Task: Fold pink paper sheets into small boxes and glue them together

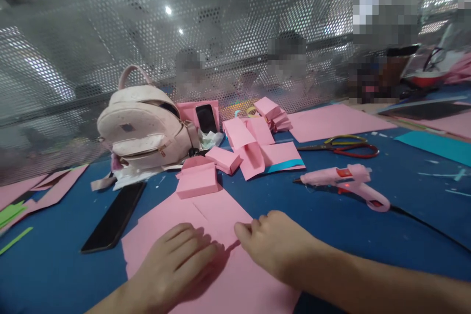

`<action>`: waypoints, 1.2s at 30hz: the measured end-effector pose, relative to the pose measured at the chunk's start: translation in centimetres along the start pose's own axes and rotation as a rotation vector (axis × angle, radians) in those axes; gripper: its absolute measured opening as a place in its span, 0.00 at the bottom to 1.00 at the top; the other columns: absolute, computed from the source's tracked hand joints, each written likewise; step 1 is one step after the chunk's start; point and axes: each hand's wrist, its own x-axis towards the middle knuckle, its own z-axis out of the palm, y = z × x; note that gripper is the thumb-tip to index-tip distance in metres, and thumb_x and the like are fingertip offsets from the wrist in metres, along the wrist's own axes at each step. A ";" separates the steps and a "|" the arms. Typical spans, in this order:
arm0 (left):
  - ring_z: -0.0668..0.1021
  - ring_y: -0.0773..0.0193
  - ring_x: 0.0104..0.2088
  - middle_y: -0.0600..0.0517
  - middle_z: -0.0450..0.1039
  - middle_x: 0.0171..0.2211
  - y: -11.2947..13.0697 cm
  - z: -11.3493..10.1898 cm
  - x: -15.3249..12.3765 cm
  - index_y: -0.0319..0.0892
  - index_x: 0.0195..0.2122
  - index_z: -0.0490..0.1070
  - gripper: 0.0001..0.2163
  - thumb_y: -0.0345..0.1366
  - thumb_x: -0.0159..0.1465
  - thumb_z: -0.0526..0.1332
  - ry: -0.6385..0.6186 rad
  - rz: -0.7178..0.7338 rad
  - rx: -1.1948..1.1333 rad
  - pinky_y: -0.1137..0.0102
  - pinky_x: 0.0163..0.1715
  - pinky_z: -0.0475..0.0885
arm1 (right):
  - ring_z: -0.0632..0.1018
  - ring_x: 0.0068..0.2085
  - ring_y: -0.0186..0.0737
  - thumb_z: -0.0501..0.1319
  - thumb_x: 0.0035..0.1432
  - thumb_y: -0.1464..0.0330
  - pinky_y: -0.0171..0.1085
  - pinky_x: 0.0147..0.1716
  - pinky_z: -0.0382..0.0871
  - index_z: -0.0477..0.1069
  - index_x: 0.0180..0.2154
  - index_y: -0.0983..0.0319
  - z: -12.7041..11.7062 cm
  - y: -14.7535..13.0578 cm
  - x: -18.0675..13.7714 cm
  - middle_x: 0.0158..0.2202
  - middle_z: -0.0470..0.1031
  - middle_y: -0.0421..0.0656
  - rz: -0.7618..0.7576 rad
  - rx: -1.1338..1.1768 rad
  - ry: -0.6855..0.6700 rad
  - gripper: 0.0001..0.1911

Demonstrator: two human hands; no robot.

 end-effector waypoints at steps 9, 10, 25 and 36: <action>0.78 0.63 0.31 0.52 0.80 0.31 0.1 -0.8 0.2 0.43 0.39 0.76 0.04 0.28 0.66 0.63 0.001 -0.423 -0.318 0.68 0.33 0.68 | 0.71 0.23 0.38 0.52 0.67 0.72 0.40 0.26 0.46 0.63 0.32 0.59 0.9 1.5 0.3 0.25 0.73 0.37 -0.025 0.120 0.203 0.10; 0.79 0.63 0.32 0.52 0.80 0.31 0.0 -0.8 0.3 0.44 0.38 0.77 0.04 0.30 0.66 0.63 -0.012 -0.516 -0.394 0.68 0.34 0.69 | 0.71 0.24 0.38 0.50 0.68 0.73 0.41 0.26 0.47 0.64 0.31 0.59 1.0 1.6 0.2 0.25 0.73 0.37 -0.033 0.148 0.218 0.12; 0.69 0.65 0.26 0.55 0.66 0.23 -0.3 -1.4 -0.1 0.42 0.26 0.63 0.15 0.42 0.70 0.56 -0.035 -1.007 -0.792 0.72 0.28 0.63 | 0.67 0.17 0.32 0.51 0.70 0.59 0.32 0.21 0.58 0.72 0.28 0.63 -0.2 1.4 1.0 0.15 0.66 0.36 0.468 1.347 -0.049 0.23; 0.69 0.61 0.29 0.53 0.67 0.28 -0.6 -1.0 -0.9 0.45 0.30 0.59 0.08 0.31 0.68 0.50 -0.193 -0.591 -0.468 0.67 0.32 0.63 | 0.63 0.27 0.35 0.46 0.66 0.76 0.39 0.35 0.57 0.52 0.24 0.60 0.1 1.3 0.9 0.23 0.64 0.37 0.149 0.769 0.084 0.16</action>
